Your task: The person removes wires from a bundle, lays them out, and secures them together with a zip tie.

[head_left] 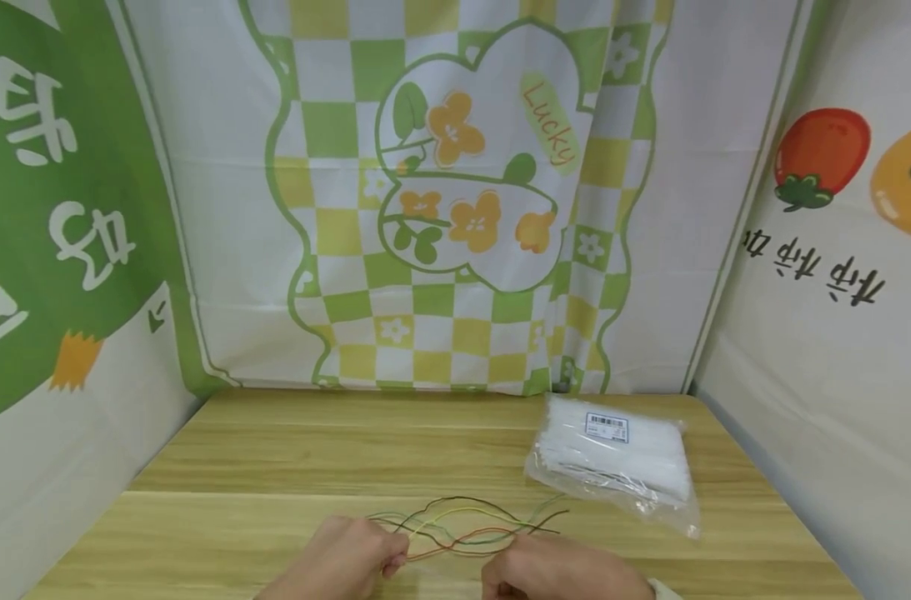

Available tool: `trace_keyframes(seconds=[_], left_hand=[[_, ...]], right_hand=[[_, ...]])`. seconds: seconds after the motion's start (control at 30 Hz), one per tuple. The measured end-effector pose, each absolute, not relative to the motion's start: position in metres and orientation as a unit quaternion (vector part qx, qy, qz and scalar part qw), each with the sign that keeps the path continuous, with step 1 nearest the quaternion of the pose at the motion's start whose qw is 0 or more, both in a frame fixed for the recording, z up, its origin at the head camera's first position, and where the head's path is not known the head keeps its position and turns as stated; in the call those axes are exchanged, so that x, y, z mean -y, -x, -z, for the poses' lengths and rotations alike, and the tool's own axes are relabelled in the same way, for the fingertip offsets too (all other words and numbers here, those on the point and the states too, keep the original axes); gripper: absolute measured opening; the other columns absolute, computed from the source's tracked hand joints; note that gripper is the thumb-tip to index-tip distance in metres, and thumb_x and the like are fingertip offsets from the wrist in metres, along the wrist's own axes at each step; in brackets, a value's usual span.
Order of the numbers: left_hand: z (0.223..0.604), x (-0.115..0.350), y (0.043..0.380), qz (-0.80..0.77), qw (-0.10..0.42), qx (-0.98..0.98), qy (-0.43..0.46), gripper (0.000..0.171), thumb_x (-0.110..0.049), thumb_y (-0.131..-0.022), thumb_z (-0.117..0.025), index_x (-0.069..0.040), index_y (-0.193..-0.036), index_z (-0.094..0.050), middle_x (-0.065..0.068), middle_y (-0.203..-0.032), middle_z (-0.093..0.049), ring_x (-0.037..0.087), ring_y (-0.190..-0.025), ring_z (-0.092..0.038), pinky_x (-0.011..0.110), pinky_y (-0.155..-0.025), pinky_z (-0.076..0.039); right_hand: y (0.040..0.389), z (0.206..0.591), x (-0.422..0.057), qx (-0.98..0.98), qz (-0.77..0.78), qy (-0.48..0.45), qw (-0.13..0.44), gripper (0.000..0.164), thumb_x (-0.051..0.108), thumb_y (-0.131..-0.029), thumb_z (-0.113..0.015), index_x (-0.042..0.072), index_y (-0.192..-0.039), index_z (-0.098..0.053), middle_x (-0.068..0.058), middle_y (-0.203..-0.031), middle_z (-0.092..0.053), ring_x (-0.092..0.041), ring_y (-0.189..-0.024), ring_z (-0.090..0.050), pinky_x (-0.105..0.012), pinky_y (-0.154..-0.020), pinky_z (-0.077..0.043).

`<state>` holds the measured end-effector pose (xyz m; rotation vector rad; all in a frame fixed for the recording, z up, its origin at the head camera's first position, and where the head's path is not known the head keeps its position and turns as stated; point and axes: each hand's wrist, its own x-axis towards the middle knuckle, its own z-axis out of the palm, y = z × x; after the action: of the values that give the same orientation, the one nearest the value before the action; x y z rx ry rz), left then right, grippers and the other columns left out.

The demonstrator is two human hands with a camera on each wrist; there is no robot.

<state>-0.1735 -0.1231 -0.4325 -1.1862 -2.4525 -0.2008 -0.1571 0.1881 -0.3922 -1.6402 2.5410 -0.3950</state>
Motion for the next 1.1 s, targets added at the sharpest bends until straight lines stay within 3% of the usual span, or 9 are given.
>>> trace_keyframes(seconds=[0.17,0.4,0.47,0.53,0.6,0.67,0.77,0.87,1.1], left_hand=[[0.434,0.126,0.174,0.066,0.215,0.882,0.415,0.047,0.013,-0.057,-0.064,-0.03,-0.067,-0.048,-0.021,-0.06,-0.029,-0.007,-0.059,-0.014,0.013,-0.05,-0.013],[0.43,0.123,0.172,0.077,0.194,0.902,0.378,0.045,0.01,-0.07,-0.073,-0.027,-0.067,-0.047,-0.021,-0.06,-0.027,-0.006,-0.057,-0.014,0.012,-0.05,-0.012],[0.429,0.122,0.171,0.081,0.177,0.91,0.366,0.046,0.014,-0.068,-0.068,-0.027,-0.068,-0.048,-0.021,-0.06,-0.029,-0.006,-0.057,-0.017,0.013,-0.049,-0.014],[0.429,0.122,0.172,0.079,0.176,0.911,0.364,0.043,0.005,-0.077,-0.075,-0.028,-0.068,-0.05,-0.021,-0.059,-0.031,-0.006,-0.056,-0.019,0.013,-0.048,-0.016],[0.428,0.123,0.171,0.077,0.165,0.913,0.366,0.039,-0.004,-0.086,-0.077,-0.028,-0.069,-0.052,-0.022,-0.059,-0.033,-0.005,-0.056,-0.021,0.015,-0.048,-0.019],[0.428,0.123,0.17,0.066,0.166,0.912,0.368,0.037,-0.024,-0.096,-0.074,-0.027,-0.068,-0.051,-0.021,-0.058,-0.032,-0.005,-0.055,-0.021,0.016,-0.047,-0.02],[0.429,0.126,0.171,0.057,0.167,0.914,0.366,0.041,-0.041,-0.102,-0.065,-0.026,-0.068,-0.047,-0.021,-0.059,-0.028,-0.004,-0.054,-0.02,0.016,-0.047,-0.018],[0.43,0.129,0.171,0.069,0.158,0.915,0.365,0.044,-0.043,-0.104,-0.062,-0.025,-0.068,-0.044,-0.02,-0.06,-0.024,-0.005,-0.054,-0.018,0.015,-0.048,-0.016],[0.429,0.131,0.172,0.111,0.115,0.915,0.371,0.032,-0.037,-0.103,-0.065,-0.026,-0.074,-0.059,-0.021,-0.06,-0.031,-0.006,-0.054,-0.024,0.017,-0.048,-0.025]], right_hand=[[0.159,0.398,-0.191,-0.83,0.131,0.543,0.007,0.019,0.011,-0.095,-0.067,0.028,-0.097,-0.075,0.025,-0.083,-0.066,0.021,-0.074,-0.043,0.001,-0.069,-0.037],[0.16,0.396,-0.191,-0.823,0.098,0.555,-0.063,0.013,0.021,-0.084,-0.074,0.031,-0.085,-0.066,0.026,-0.069,-0.047,0.021,-0.068,-0.032,-0.001,-0.064,-0.03],[0.16,0.396,-0.192,-0.828,0.09,0.549,-0.076,0.014,0.02,-0.083,-0.075,0.031,-0.085,-0.066,0.027,-0.069,-0.047,0.021,-0.068,-0.032,0.0,-0.066,-0.03],[0.16,0.398,-0.194,-0.836,0.096,0.534,-0.078,0.02,0.013,-0.08,-0.075,0.031,-0.086,-0.067,0.027,-0.068,-0.051,0.022,-0.069,-0.033,0.0,-0.068,-0.031],[0.161,0.4,-0.198,-0.846,0.105,0.517,-0.081,0.024,0.008,-0.081,-0.075,0.03,-0.086,-0.067,0.027,-0.069,-0.054,0.021,-0.068,-0.033,0.0,-0.068,-0.031],[0.163,0.404,-0.202,-0.853,0.108,0.504,-0.09,0.028,0.005,-0.082,-0.076,0.031,-0.086,-0.066,0.027,-0.069,-0.056,0.021,-0.067,-0.033,0.0,-0.068,-0.031],[0.166,0.406,-0.205,-0.853,0.102,0.499,-0.113,0.026,0.01,-0.09,-0.077,0.031,-0.083,-0.063,0.027,-0.069,-0.051,0.018,-0.065,-0.029,-0.001,-0.066,-0.028],[0.168,0.409,-0.207,-0.847,0.106,0.503,-0.135,0.029,0.013,-0.095,-0.074,0.03,-0.079,-0.057,0.025,-0.068,-0.043,0.016,-0.064,-0.024,-0.001,-0.063,-0.023],[0.17,0.412,-0.211,-0.845,0.147,0.497,-0.13,0.036,0.008,-0.097,-0.071,0.026,-0.075,-0.049,0.021,-0.069,-0.032,0.014,-0.065,-0.018,-0.001,-0.062,-0.016]])
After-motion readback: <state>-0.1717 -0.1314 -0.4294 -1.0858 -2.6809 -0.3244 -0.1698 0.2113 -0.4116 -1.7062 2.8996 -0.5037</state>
